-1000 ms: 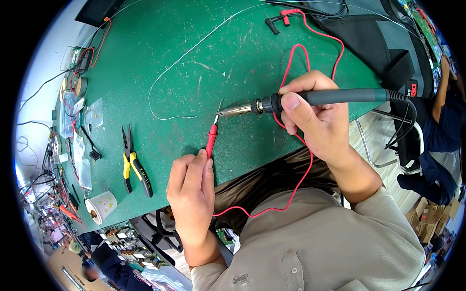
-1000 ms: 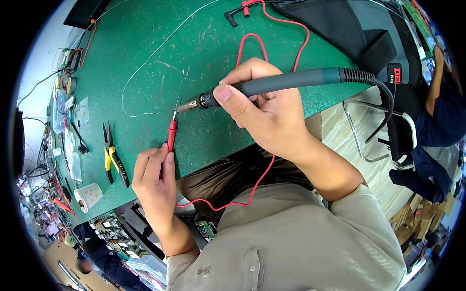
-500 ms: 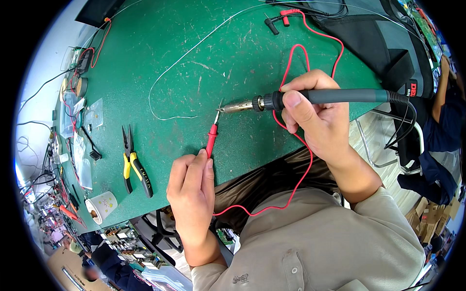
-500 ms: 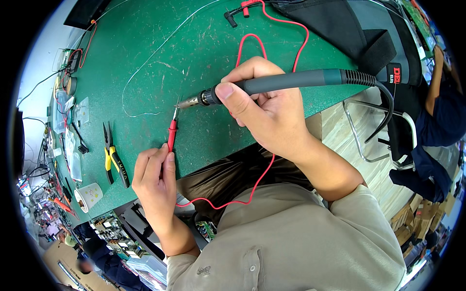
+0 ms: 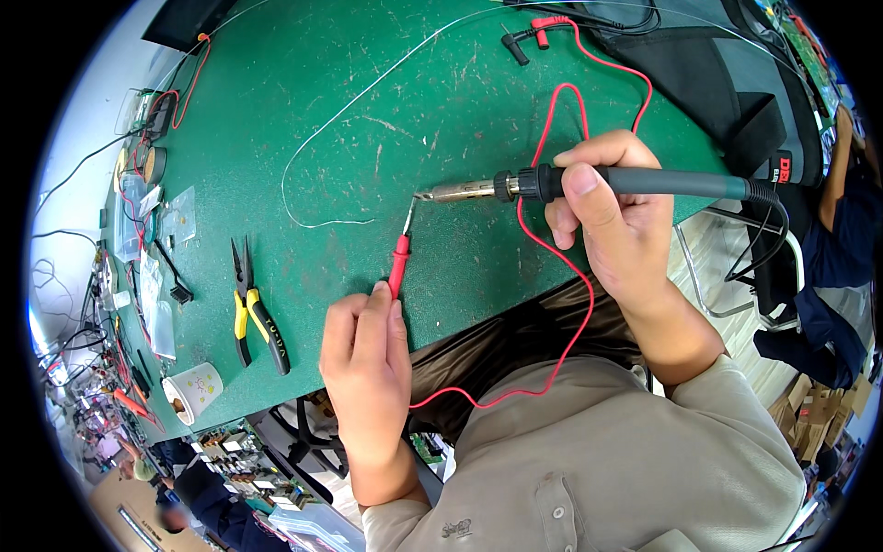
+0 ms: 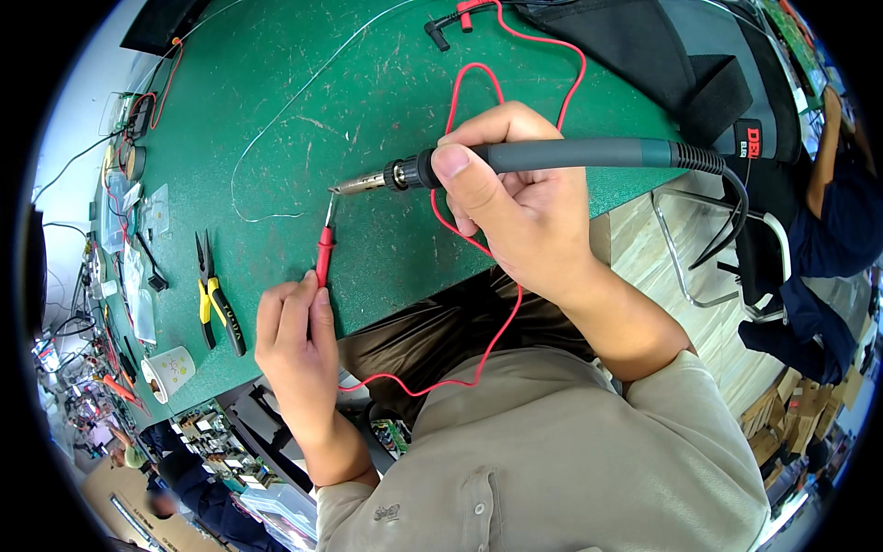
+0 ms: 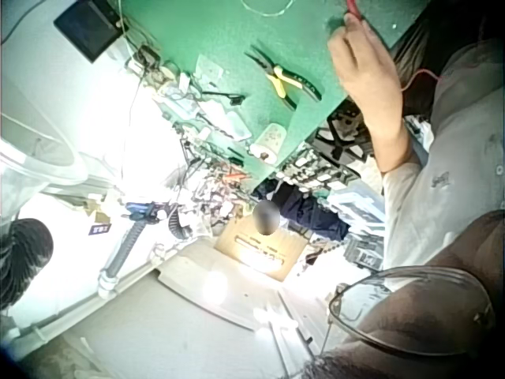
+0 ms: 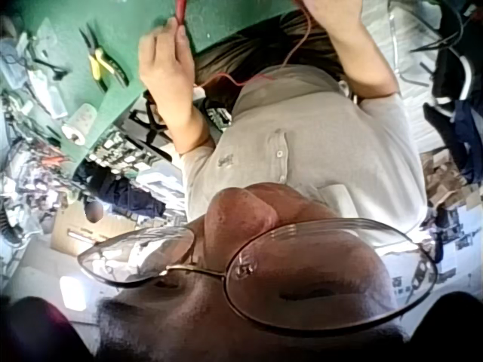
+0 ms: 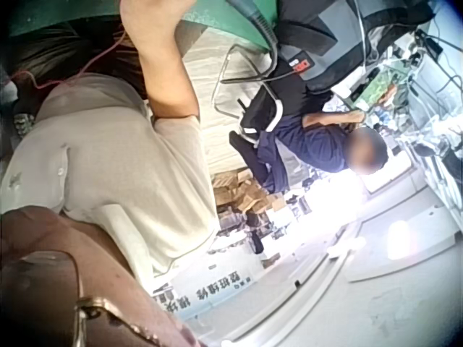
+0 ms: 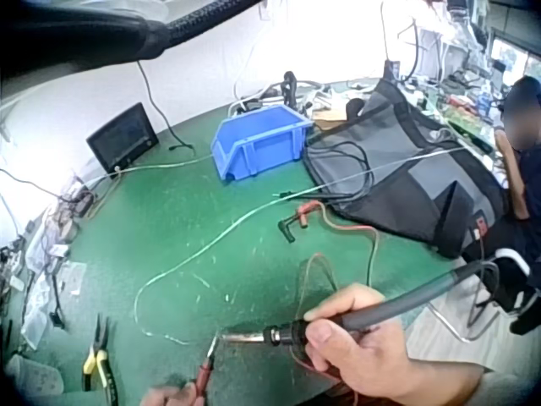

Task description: The person holds a red probe and a soldering iron to a thin wire on a green workbench, then applies solder to a wire end while holding it.

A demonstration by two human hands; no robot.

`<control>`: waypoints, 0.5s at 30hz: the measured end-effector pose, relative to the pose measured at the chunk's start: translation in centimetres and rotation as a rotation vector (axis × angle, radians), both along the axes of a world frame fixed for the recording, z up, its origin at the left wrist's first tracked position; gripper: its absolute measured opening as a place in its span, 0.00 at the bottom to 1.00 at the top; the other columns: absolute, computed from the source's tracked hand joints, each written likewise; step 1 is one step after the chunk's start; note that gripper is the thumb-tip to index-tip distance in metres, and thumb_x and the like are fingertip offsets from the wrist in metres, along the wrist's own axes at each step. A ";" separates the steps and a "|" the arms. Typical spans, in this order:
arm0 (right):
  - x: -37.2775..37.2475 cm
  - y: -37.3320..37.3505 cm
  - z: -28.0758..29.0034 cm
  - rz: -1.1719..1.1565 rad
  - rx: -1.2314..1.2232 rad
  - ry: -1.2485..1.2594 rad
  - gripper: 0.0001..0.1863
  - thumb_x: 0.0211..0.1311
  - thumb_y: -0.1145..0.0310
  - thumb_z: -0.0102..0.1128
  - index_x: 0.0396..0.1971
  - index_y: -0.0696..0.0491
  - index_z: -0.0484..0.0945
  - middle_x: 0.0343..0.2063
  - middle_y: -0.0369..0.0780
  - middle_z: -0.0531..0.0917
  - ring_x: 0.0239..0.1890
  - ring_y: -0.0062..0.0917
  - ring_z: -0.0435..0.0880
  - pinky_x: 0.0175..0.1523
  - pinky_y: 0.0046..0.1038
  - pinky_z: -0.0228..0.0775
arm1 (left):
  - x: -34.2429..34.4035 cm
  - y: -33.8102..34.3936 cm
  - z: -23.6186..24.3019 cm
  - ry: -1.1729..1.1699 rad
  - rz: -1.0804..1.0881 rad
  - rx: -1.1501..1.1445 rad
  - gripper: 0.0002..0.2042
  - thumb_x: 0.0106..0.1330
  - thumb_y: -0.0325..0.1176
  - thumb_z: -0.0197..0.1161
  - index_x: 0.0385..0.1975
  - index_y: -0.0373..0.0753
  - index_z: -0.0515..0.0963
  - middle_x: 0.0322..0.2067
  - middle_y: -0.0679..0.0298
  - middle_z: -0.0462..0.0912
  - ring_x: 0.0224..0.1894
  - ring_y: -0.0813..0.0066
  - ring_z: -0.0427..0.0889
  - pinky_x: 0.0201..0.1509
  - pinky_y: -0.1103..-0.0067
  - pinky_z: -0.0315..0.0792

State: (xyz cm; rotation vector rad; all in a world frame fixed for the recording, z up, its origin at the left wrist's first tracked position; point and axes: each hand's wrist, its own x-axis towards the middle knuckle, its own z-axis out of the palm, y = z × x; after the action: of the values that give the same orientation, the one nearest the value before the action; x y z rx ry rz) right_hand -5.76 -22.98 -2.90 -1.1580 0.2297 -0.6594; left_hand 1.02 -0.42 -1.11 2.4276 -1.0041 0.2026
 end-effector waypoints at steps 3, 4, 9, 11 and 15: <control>-0.2 -0.2 0.1 0.018 -0.060 0.067 0.09 0.67 0.69 0.56 0.36 0.60 0.72 0.16 0.36 0.73 0.15 0.16 0.71 0.20 0.20 0.64 | -0.4 0.0 0.1 -0.039 0.016 0.095 0.10 0.59 0.21 0.64 0.41 0.32 0.80 0.32 0.58 0.76 0.29 0.65 0.76 0.31 0.75 0.71; -0.2 -0.2 0.2 0.021 -0.061 0.066 0.09 0.67 0.68 0.56 0.36 0.60 0.72 0.16 0.36 0.73 0.15 0.16 0.71 0.20 0.20 0.64 | -0.5 0.1 0.2 -0.022 0.021 0.104 0.11 0.59 0.22 0.64 0.42 0.32 0.80 0.32 0.58 0.76 0.29 0.65 0.76 0.31 0.75 0.71; -0.1 -0.1 0.0 0.001 -0.009 0.003 0.05 0.64 0.75 0.58 0.33 0.61 0.73 0.20 0.35 0.77 0.16 0.10 0.70 0.18 0.15 0.60 | -0.3 0.4 0.5 0.000 0.022 0.139 0.12 0.60 0.22 0.63 0.44 0.32 0.79 0.32 0.58 0.75 0.30 0.64 0.77 0.32 0.73 0.71; -0.1 -0.1 0.1 0.004 -0.008 0.006 0.05 0.64 0.75 0.58 0.33 0.61 0.73 0.20 0.35 0.76 0.16 0.10 0.70 0.18 0.14 0.59 | -0.3 0.5 0.3 -0.025 0.017 0.135 0.12 0.60 0.21 0.63 0.44 0.31 0.79 0.32 0.57 0.75 0.30 0.64 0.77 0.32 0.73 0.71; 0.0 0.0 0.0 -0.004 0.004 0.003 0.05 0.64 0.75 0.58 0.32 0.60 0.73 0.19 0.34 0.76 0.16 0.09 0.69 0.18 0.14 0.58 | -0.1 0.9 -0.1 -0.057 -0.051 0.098 0.14 0.56 0.22 0.66 0.43 0.32 0.78 0.33 0.57 0.75 0.31 0.61 0.77 0.33 0.70 0.72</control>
State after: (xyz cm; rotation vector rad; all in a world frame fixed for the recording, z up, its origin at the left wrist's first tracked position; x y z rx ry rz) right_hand -5.79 -23.02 -2.86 -1.1546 0.2358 -0.6610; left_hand 0.95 0.44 -1.21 2.4934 -1.1240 0.2104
